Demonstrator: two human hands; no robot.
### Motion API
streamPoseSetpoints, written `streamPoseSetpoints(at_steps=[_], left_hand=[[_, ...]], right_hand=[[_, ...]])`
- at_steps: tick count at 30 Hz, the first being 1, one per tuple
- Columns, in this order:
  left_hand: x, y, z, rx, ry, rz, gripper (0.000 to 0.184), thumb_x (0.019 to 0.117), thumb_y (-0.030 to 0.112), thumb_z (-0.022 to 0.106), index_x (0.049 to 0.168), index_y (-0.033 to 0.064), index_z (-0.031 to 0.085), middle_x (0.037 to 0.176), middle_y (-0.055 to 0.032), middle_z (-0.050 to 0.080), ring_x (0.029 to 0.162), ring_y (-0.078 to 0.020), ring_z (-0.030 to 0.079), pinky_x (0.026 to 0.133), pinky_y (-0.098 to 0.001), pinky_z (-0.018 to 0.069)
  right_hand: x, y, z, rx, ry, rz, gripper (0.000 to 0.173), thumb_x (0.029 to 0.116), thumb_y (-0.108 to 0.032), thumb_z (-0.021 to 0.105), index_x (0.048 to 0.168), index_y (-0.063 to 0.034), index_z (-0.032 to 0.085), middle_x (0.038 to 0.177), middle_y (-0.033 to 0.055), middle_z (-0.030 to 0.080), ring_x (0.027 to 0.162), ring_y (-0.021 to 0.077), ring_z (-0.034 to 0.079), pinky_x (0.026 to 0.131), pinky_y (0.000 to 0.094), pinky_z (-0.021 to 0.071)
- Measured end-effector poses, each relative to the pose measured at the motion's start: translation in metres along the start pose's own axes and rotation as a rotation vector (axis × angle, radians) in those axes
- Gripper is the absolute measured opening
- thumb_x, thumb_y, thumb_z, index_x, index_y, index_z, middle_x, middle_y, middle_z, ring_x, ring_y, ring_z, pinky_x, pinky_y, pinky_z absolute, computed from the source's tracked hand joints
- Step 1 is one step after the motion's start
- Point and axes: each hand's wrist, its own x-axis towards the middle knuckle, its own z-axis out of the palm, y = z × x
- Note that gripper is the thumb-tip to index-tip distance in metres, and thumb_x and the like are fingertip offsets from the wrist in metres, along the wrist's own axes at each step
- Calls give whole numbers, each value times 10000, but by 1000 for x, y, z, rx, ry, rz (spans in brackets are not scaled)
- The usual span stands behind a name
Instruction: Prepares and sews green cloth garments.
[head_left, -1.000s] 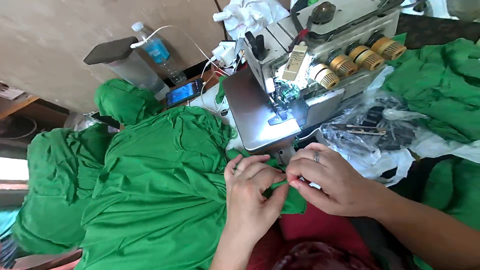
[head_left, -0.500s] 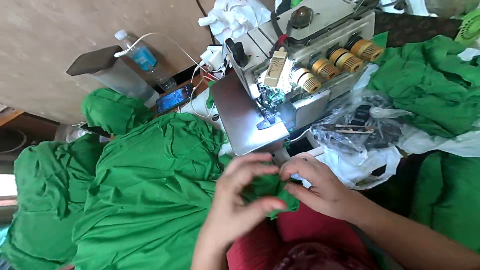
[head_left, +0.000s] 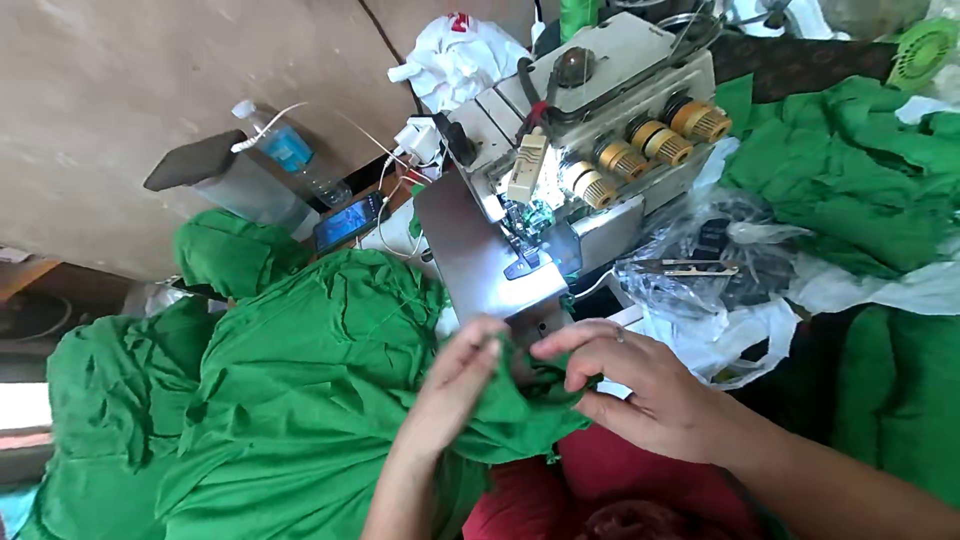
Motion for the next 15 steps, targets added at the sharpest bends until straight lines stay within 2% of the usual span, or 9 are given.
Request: streamPoseSetpoints(at_steps=[2, 4, 5, 7, 9, 10, 12, 14, 15], left_hand=[[4, 18, -9, 143, 364, 120, 203, 1079, 378, 463, 1083, 283, 642, 911, 204, 655, 802, 73, 620, 710, -144, 525], [14, 47, -27, 340, 544, 333, 181, 1083, 374, 474, 1110, 307, 640, 963, 223, 661, 812, 73, 630, 715, -134, 531], [19, 60, -40, 450, 579, 465, 191, 1089, 347, 479, 1150, 268, 641, 1008, 199, 670, 840, 60, 637, 746, -152, 534], [26, 78, -69, 681, 611, 697, 228, 1084, 257, 498, 1177, 97, 632, 1047, 66, 682, 928, -22, 651, 840, -238, 540], [40, 92, -84, 926, 637, 798, 252, 1076, 225, 511, 1139, 12, 630, 1030, -18, 678, 967, -55, 658, 862, -239, 536], [50, 98, -85, 1048, 619, 805, 280, 1078, 239, 508, 1147, -5, 628, 1040, -61, 672, 986, -77, 652, 877, -242, 519], [68, 106, -72, 1222, 494, 720, 357, 1096, 285, 468, 1153, -40, 605, 1030, -179, 644, 982, -193, 631, 879, -333, 483], [79, 99, -49, 1216, 308, 572, 339, 1083, 237, 471, 1086, -55, 644, 960, -218, 657, 875, -288, 644, 774, -431, 508], [79, 84, -41, 1183, 249, 473, 322, 1062, 229, 495, 1056, -37, 677, 924, -196, 676, 818, -293, 661, 711, -453, 529]], right_hand=[[9, -9, 3, 120, 16, 2, 203, 1054, -255, 571, 1009, -57, 575, 966, 59, 683, 970, 52, 656, 900, 200, 522], [24, -19, 9, 230, 11, -15, 221, 1082, -212, 507, 1046, -4, 573, 859, 61, 610, 810, 22, 588, 779, 138, 488], [31, -23, 12, 282, 13, -24, 236, 1094, -186, 470, 1081, 23, 578, 877, 69, 611, 816, 15, 583, 786, 134, 487], [44, -30, 18, 381, 30, -35, 286, 1102, -142, 425, 1165, 87, 584, 1023, 121, 667, 970, 26, 628, 903, 163, 506], [49, -32, 22, 477, 51, -32, 328, 1104, -123, 411, 1240, 138, 555, 1144, 155, 675, 1094, 29, 631, 986, 185, 501], [49, -29, 23, 509, 67, -17, 334, 1102, -118, 416, 1252, 148, 552, 1152, 151, 678, 1097, 24, 632, 987, 190, 506], [41, -18, 24, 539, 93, 62, 324, 1098, -132, 435, 1246, 120, 574, 1121, 92, 691, 1055, -2, 635, 949, 190, 524], [22, -2, 20, 590, 74, 194, 286, 1091, -138, 449, 1227, 62, 601, 1108, 27, 687, 1028, -13, 635, 919, 194, 538], [10, 5, 16, 625, 54, 275, 268, 1089, -139, 452, 1219, 29, 614, 1099, -1, 686, 1004, -16, 639, 895, 192, 546]])
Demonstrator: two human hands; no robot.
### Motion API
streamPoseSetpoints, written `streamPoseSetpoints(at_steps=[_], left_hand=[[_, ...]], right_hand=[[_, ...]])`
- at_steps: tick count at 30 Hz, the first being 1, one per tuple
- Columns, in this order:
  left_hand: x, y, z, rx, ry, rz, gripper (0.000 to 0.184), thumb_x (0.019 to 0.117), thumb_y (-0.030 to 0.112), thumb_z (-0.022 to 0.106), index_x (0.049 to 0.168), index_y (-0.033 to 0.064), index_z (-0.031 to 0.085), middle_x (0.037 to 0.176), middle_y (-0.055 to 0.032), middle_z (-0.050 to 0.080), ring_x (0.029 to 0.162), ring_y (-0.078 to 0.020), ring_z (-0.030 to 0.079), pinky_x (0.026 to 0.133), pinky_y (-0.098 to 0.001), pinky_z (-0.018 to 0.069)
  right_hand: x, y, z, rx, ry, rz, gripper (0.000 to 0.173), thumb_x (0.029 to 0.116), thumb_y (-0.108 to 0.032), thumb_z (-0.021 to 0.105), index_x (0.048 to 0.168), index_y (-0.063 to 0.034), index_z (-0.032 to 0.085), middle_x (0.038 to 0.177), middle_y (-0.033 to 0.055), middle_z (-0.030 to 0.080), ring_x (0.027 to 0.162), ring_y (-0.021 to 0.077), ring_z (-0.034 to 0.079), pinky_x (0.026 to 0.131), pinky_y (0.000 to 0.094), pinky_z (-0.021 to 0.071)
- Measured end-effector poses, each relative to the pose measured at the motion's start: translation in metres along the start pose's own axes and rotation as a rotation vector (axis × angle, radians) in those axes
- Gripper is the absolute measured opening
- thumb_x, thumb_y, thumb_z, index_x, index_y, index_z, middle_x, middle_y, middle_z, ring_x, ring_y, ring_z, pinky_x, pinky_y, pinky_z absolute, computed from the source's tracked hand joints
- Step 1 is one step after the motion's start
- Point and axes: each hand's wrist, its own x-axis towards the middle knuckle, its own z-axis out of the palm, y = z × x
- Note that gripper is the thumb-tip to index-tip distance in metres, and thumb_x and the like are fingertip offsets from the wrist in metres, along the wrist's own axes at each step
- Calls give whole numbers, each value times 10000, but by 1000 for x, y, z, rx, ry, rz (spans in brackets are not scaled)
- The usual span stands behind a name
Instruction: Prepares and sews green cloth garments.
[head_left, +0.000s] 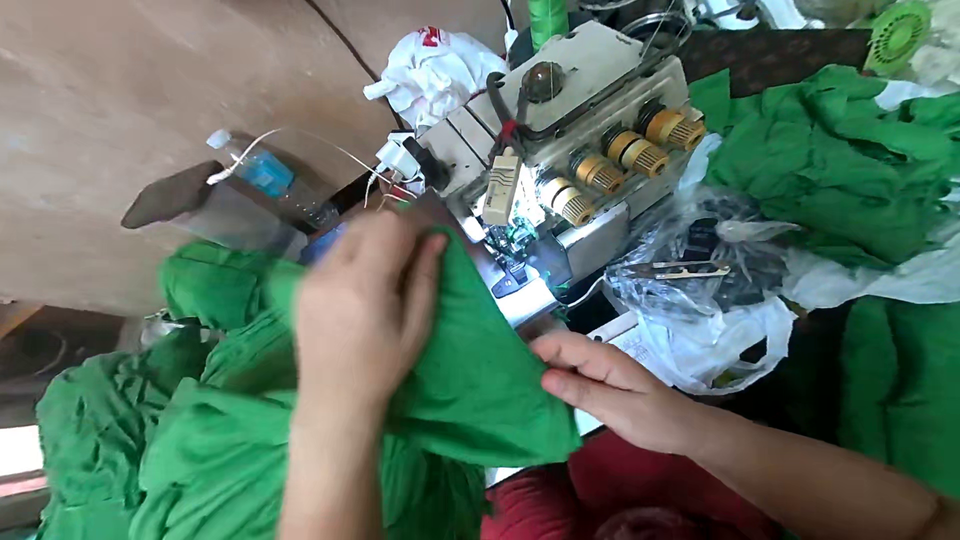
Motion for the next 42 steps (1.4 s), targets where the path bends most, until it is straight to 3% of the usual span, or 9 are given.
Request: streamPoseSetpoints(at_steps=[6, 11, 17, 21, 26, 29, 32, 36, 42], left_hand=[[-30, 7, 79, -148, -254, -377, 232, 969, 241, 630, 995, 26, 713, 969, -143, 696, 898, -307, 697, 743, -528, 566], [5, 20, 94, -111, -333, -643, 361, 951, 177, 628, 1217, -66, 650, 1242, -272, 625, 1133, -427, 633, 902, -623, 508], [-35, 17, 92, -122, 5, -357, 334, 972, 226, 631, 1155, -53, 632, 1197, -264, 641, 1160, -442, 603, 936, -637, 464], [-57, 34, 86, -233, -112, -323, 373, 1004, 424, 554, 1099, 109, 731, 1255, -97, 714, 1354, -350, 549, 1133, -680, 308], [-52, 24, 93, -256, -138, -287, 409, 986, 443, 549, 1085, 90, 730, 1201, -107, 726, 1308, -358, 585, 1130, -709, 286], [-54, 22, 89, -283, -140, -258, 390, 986, 403, 550, 1122, 79, 722, 1270, -140, 697, 1341, -386, 552, 1134, -712, 275], [-66, 30, 72, -338, -95, -246, 322, 991, 331, 600, 1146, 60, 680, 1369, -210, 620, 1424, -393, 453, 1185, -645, 262], [-90, 40, 38, -436, -78, -253, 205, 1018, 293, 622, 1084, 100, 640, 1335, -65, 634, 1445, -149, 424, 1219, -360, 310], [-111, 39, 14, -471, -117, -245, 173, 1030, 280, 608, 1037, 109, 634, 1279, -3, 656, 1410, -81, 450, 1191, -303, 348]], right_hand=[[-42, 23, -30, 63, 55, 268, 246, 1082, -147, 452, 1231, -33, 612, 1021, -48, 699, 924, -5, 665, 837, 202, 567], [-25, 21, -37, 0, 167, 221, 247, 1077, -139, 443, 1228, -25, 603, 1006, -51, 690, 909, -5, 658, 808, 197, 563], [-22, 24, -36, 2, 161, 211, 255, 1079, -111, 435, 1231, 24, 588, 1000, -19, 687, 908, -1, 656, 832, 193, 558], [-20, 26, -37, -28, 158, 191, 252, 1075, -104, 438, 1218, 31, 596, 980, -17, 674, 899, -14, 641, 828, 183, 546], [-17, 23, -40, -115, 131, 178, 275, 1076, -108, 434, 1230, 56, 592, 956, 14, 665, 864, -16, 625, 801, 172, 530], [-17, 7, -56, -601, 102, 117, 310, 1085, -179, 448, 1230, 2, 653, 1066, 76, 717, 957, 81, 677, 871, 261, 558], [-23, -8, -100, -1115, 261, 96, 281, 1052, -233, 514, 1145, -98, 742, 1122, 88, 729, 1009, 231, 708, 856, 449, 588], [-29, -40, -164, -1446, 334, 202, 154, 955, -60, 652, 1069, -48, 754, 1096, 203, 705, 1059, 424, 668, 863, 616, 545], [-24, -39, -195, -1568, 254, 276, 194, 879, -179, 805, 985, -32, 736, 1022, 216, 691, 1009, 455, 659, 783, 628, 532]])
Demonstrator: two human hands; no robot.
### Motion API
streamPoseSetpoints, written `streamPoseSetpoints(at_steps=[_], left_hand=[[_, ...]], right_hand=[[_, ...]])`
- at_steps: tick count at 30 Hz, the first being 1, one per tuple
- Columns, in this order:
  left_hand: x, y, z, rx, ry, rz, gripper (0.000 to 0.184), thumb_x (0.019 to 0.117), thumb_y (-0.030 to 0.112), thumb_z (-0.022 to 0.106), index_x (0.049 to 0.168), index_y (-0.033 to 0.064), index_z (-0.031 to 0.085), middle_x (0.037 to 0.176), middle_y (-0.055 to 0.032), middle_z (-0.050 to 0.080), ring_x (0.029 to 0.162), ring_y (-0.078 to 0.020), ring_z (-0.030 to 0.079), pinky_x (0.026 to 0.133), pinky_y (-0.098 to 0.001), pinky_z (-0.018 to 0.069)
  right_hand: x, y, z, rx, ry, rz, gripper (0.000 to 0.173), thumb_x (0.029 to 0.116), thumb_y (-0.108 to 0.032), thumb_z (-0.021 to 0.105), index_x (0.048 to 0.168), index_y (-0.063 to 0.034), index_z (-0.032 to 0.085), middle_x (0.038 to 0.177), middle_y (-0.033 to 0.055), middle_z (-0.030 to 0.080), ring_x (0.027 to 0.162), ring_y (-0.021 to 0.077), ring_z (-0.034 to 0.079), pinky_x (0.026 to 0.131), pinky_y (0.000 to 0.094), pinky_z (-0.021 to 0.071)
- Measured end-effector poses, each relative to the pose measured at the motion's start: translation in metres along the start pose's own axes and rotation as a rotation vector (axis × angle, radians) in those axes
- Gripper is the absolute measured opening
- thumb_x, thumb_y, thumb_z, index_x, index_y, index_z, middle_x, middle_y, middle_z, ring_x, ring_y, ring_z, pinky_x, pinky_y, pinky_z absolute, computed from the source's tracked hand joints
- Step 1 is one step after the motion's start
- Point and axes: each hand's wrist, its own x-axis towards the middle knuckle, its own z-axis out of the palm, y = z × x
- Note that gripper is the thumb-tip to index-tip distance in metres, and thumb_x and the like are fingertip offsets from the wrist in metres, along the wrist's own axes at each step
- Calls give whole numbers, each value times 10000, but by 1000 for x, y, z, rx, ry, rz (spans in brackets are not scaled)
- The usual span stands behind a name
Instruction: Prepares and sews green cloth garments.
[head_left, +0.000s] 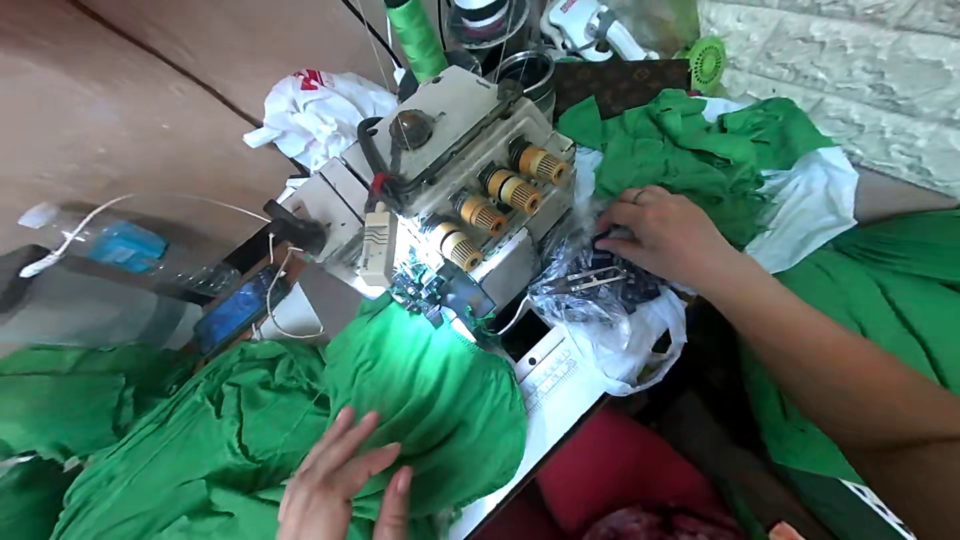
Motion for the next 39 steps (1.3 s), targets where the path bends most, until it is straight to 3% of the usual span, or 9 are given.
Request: streamPoseSetpoints(at_steps=[7, 11, 14, 18, 21, 27, 30, 35, 39], left_hand=[[-3, 4, -8, -66, 33, 32, 121, 1026, 256, 620, 1081, 151, 648, 1310, 87, 639, 1364, -17, 489, 1153, -264, 407], [7, 21, 1, -232, 42, 37, 112, 1010, 221, 651, 1120, 203, 668, 1237, 139, 663, 1226, 12, 588, 1030, -208, 502], [16, 45, 31, -369, 16, -61, 169, 981, 258, 698, 1117, 159, 681, 1166, 97, 709, 1141, 10, 638, 961, -211, 546], [11, 63, 91, -1085, 37, -285, 323, 958, 328, 694, 1254, 208, 646, 1258, 56, 694, 1145, -63, 658, 949, -250, 563], [10, 64, 100, -1476, 201, -327, 187, 994, 344, 632, 1107, 224, 719, 1173, 13, 729, 1109, -107, 687, 953, -281, 561], [4, 44, 61, -497, 93, -135, 191, 1020, 348, 617, 957, 177, 674, 1206, 44, 688, 1255, -68, 576, 1087, -263, 453], [0, 40, 46, -122, -1, -80, 241, 1028, 371, 582, 912, 176, 665, 1209, -5, 689, 1297, -119, 551, 1091, -321, 434], [-2, 37, 37, -68, -43, -59, 221, 1002, 359, 630, 981, 148, 693, 1196, -36, 703, 1205, -121, 618, 985, -303, 509], [-6, 37, 41, -187, 297, -52, 208, 940, 318, 748, 946, 149, 627, 956, 40, 610, 839, 25, 592, 708, -99, 500]], right_hand=[[-2, -3, -20, 122, 88, -25, 92, 921, -119, 735, 954, -33, 731, 937, 170, 711, 888, 379, 692, 776, 591, 547], [-17, -36, -43, 268, 107, -100, 125, 934, -179, 694, 951, -58, 724, 839, 76, 699, 745, 231, 678, 695, 471, 574], [-36, -84, -37, 515, 192, -314, 193, 979, -252, 633, 913, -101, 733, 822, -29, 708, 775, 28, 645, 763, 228, 541], [-53, -142, -5, 1017, 280, -378, 150, 1013, -194, 634, 954, -59, 665, 874, 10, 710, 870, 13, 660, 859, 185, 530], [-63, -170, 20, 1206, 303, -351, 169, 1013, -213, 646, 956, -54, 644, 853, 16, 680, 851, 25, 644, 839, 187, 527], [-66, -173, 20, 1227, -71, -350, 596, 930, -493, 700, 1195, 20, 556, 1071, 82, 641, 942, 14, 604, 793, 155, 510], [-61, -167, 16, 1078, -127, -360, 397, 989, -400, 651, 1108, -22, 628, 956, 50, 670, 821, 9, 604, 718, 147, 500], [-59, -165, 19, 1101, -164, -380, 196, 1004, -206, 632, 957, -21, 676, 839, 30, 665, 727, -27, 578, 670, 102, 475], [-58, -169, 26, 1370, -63, -189, 126, 995, -162, 647, 988, -42, 684, 955, -30, 707, 728, -86, 563, 636, 84, 465]])
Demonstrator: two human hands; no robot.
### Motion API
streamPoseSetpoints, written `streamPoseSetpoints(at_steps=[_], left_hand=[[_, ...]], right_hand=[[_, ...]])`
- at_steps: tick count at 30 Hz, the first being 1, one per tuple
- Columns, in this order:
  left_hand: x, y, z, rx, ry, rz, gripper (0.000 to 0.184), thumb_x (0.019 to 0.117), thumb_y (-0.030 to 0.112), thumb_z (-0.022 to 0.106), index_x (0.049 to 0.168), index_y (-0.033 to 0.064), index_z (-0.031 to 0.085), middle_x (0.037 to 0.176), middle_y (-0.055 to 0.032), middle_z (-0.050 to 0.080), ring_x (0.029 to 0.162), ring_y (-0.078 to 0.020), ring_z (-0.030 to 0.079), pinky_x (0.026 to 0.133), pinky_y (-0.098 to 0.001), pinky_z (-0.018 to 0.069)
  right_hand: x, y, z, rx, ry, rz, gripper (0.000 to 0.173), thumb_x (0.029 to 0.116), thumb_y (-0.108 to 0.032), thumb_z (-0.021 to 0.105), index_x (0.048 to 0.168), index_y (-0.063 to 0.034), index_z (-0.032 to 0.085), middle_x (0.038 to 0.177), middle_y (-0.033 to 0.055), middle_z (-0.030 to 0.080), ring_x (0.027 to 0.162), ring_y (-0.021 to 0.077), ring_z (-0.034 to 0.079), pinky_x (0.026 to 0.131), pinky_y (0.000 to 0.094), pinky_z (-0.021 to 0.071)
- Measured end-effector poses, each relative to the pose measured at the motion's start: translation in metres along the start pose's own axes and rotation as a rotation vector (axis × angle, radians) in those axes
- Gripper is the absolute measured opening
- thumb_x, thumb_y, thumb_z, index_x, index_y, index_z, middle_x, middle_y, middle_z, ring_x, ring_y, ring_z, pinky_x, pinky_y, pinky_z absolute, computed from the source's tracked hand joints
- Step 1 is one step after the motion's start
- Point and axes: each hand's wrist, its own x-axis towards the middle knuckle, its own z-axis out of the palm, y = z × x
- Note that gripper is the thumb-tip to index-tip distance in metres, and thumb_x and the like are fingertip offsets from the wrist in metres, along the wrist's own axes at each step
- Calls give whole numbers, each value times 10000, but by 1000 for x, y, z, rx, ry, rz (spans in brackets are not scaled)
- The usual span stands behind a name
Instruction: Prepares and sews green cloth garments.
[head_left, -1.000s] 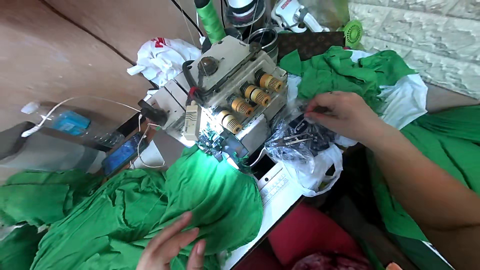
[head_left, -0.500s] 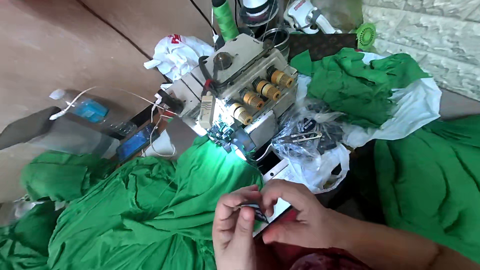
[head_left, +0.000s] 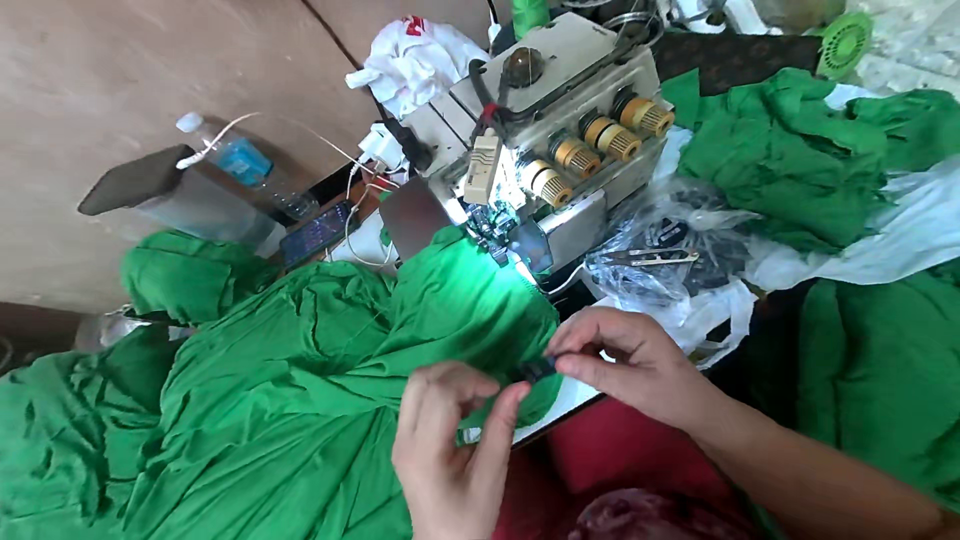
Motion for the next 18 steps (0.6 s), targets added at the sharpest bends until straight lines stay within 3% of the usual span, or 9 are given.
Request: streamPoseSetpoints(at_steps=[3, 5, 7, 10, 12, 15, 18], left_hand=[[-5, 5, 10, -175, 60, -62, 136, 914, 236, 776, 890, 148, 675, 852, 79, 662, 745, 16, 630, 660, -128, 545], [-8, 5, 19, -271, 38, -144, 168, 907, 204, 775, 993, 76, 709, 893, 46, 711, 786, -12, 680, 715, -171, 591], [-7, 4, 26, -430, 32, -232, 273, 891, 183, 784, 1099, 28, 699, 959, 29, 742, 848, -36, 713, 776, -205, 613], [-7, 2, 31, -606, 61, -304, 182, 890, 102, 768, 1062, 66, 719, 938, 53, 756, 831, -22, 713, 775, -197, 606], [-9, 0, 31, -643, 77, -322, 141, 912, 77, 742, 1053, 77, 734, 934, 52, 760, 819, -22, 713, 764, -196, 604], [-10, -1, 28, -635, 87, -343, 171, 919, 63, 728, 1090, 69, 723, 945, 37, 764, 828, -45, 722, 761, -214, 612], [-10, -1, 27, -610, 83, -346, 161, 924, 61, 723, 1085, 64, 720, 944, 32, 766, 830, -49, 726, 760, -217, 615]], right_hand=[[0, 2, 7, 216, 100, 55, 38, 995, -116, 644, 998, -111, 681, 986, -83, 722, 688, -106, 561, 594, 69, 458], [-2, 4, 13, 266, 97, 52, 42, 1000, -113, 639, 1002, -119, 681, 986, -87, 720, 678, -106, 564, 582, 67, 463], [-4, 8, 18, 275, 85, 20, 56, 993, -101, 644, 1004, -107, 698, 997, -79, 733, 712, -102, 588, 608, 70, 479], [-4, 11, 19, 184, 70, -22, 110, 999, -149, 648, 1002, -77, 731, 996, -64, 704, 821, -85, 578, 698, 83, 472], [-3, 11, 15, 108, 61, -1, 163, 1009, -190, 639, 1045, -58, 728, 996, -56, 665, 830, -80, 552, 703, 82, 458], [0, 9, 9, 81, 68, 80, 215, 1014, -201, 620, 1142, -35, 667, 976, -77, 664, 725, -88, 527, 629, 85, 441], [3, 6, 6, 101, 40, 127, 203, 1036, -150, 566, 1125, -20, 694, 956, -78, 685, 732, -87, 552, 645, 86, 462]])
